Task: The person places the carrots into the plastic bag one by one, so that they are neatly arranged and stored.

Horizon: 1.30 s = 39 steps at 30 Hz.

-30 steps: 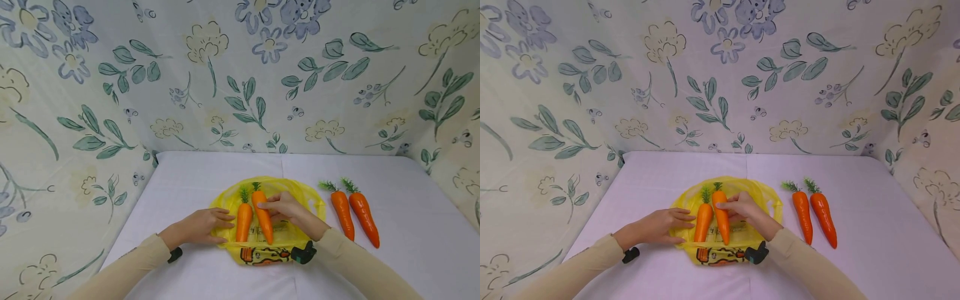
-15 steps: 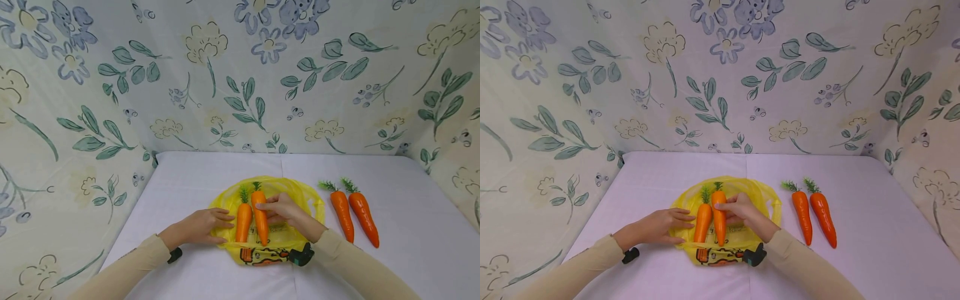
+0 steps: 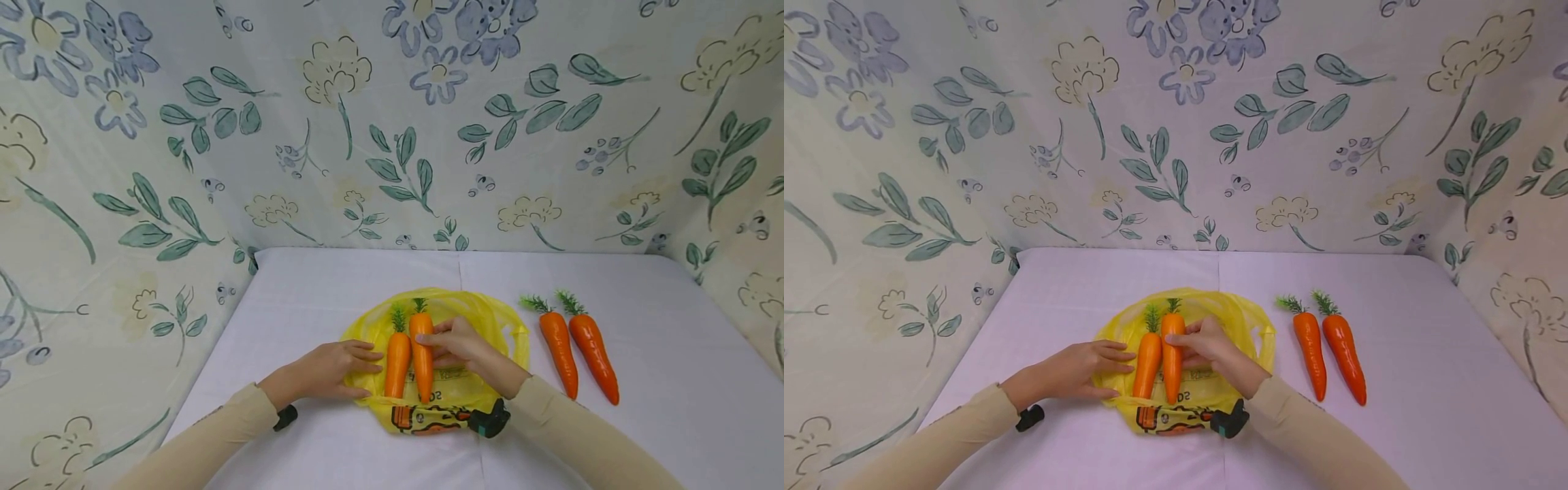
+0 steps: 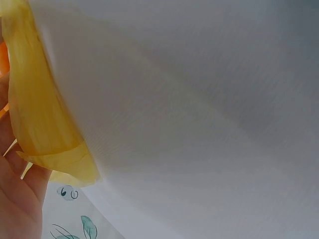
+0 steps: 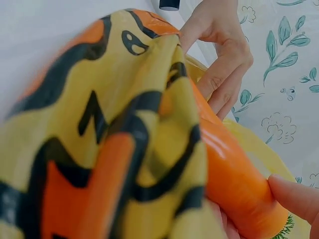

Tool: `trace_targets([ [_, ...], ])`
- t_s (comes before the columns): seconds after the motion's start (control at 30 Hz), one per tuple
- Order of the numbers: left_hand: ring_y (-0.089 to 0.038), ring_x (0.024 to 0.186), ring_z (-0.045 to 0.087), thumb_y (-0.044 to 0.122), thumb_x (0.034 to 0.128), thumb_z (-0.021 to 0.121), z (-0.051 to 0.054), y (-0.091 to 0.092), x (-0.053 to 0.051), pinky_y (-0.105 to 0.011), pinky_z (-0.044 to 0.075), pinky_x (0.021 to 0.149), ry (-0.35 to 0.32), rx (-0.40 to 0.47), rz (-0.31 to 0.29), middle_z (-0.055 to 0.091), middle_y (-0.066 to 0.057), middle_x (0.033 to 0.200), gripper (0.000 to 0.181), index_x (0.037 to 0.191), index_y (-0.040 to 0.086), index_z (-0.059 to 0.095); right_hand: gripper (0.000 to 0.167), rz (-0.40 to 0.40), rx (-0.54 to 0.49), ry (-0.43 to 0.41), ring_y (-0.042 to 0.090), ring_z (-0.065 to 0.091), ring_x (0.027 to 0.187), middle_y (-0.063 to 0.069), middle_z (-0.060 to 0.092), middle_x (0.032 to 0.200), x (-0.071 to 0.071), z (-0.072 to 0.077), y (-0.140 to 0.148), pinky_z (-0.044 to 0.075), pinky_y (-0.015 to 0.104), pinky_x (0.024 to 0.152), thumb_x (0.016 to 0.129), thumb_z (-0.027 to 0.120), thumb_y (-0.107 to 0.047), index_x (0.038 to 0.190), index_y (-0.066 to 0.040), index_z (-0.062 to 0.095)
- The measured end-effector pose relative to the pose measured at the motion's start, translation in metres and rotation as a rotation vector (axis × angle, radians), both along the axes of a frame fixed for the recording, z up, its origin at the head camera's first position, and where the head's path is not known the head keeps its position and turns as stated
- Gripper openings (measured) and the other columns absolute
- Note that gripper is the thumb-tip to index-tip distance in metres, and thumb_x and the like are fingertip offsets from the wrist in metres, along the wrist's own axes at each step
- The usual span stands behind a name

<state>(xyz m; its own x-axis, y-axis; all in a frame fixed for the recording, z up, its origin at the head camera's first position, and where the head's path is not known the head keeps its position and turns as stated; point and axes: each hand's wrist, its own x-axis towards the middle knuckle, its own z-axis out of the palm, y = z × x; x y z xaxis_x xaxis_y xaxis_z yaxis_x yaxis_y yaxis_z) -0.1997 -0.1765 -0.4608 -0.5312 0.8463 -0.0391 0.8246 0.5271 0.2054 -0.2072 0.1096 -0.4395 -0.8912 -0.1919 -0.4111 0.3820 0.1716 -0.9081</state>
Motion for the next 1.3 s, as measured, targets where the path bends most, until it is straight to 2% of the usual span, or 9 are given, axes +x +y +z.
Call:
trace_targets([
  [0.37, -0.021, 0.137, 0.045, 0.047, 0.0958, 0.063, 0.0010, -0.0003, 0.0002, -0.040, 0.039, 0.111, 0.000, -0.007, -0.002, 0.055, 0.002, 0.144, 0.049, 0.136, 0.019, 0.065, 0.048, -0.025, -0.007, 0.004, 0.031, 0.072, 0.077, 0.024, 0.069, 0.098, 0.0013, -0.0032, -0.0022, 0.061, 0.045, 0.070, 0.089, 0.076, -0.011, 0.122, 0.015, 0.053],
  [0.83, -0.021, 0.138, 0.044, 0.047, 0.0957, 0.064, 0.0007, -0.0005, -0.0002, -0.041, 0.038, 0.111, -0.003, -0.007, -0.007, 0.054, 0.001, 0.145, 0.049, 0.136, 0.019, 0.064, 0.053, 0.001, 0.001, -0.027, 0.026, 0.070, 0.070, 0.024, 0.067, 0.097, 0.0055, -0.0046, -0.0028, 0.061, 0.045, 0.069, 0.088, 0.076, -0.011, 0.123, 0.015, 0.047],
  [1.3, -0.021, 0.137, 0.046, 0.047, 0.0958, 0.063, 0.0010, -0.0002, -0.0009, -0.041, 0.040, 0.110, 0.000, -0.008, -0.012, 0.055, 0.002, 0.144, 0.050, 0.136, 0.019, 0.064, 0.046, 0.033, 0.033, -0.004, 0.028, 0.071, 0.067, 0.021, 0.070, 0.087, 0.0089, -0.0062, -0.0039, 0.061, 0.045, 0.065, 0.085, 0.080, -0.013, 0.112, 0.011, 0.050],
])
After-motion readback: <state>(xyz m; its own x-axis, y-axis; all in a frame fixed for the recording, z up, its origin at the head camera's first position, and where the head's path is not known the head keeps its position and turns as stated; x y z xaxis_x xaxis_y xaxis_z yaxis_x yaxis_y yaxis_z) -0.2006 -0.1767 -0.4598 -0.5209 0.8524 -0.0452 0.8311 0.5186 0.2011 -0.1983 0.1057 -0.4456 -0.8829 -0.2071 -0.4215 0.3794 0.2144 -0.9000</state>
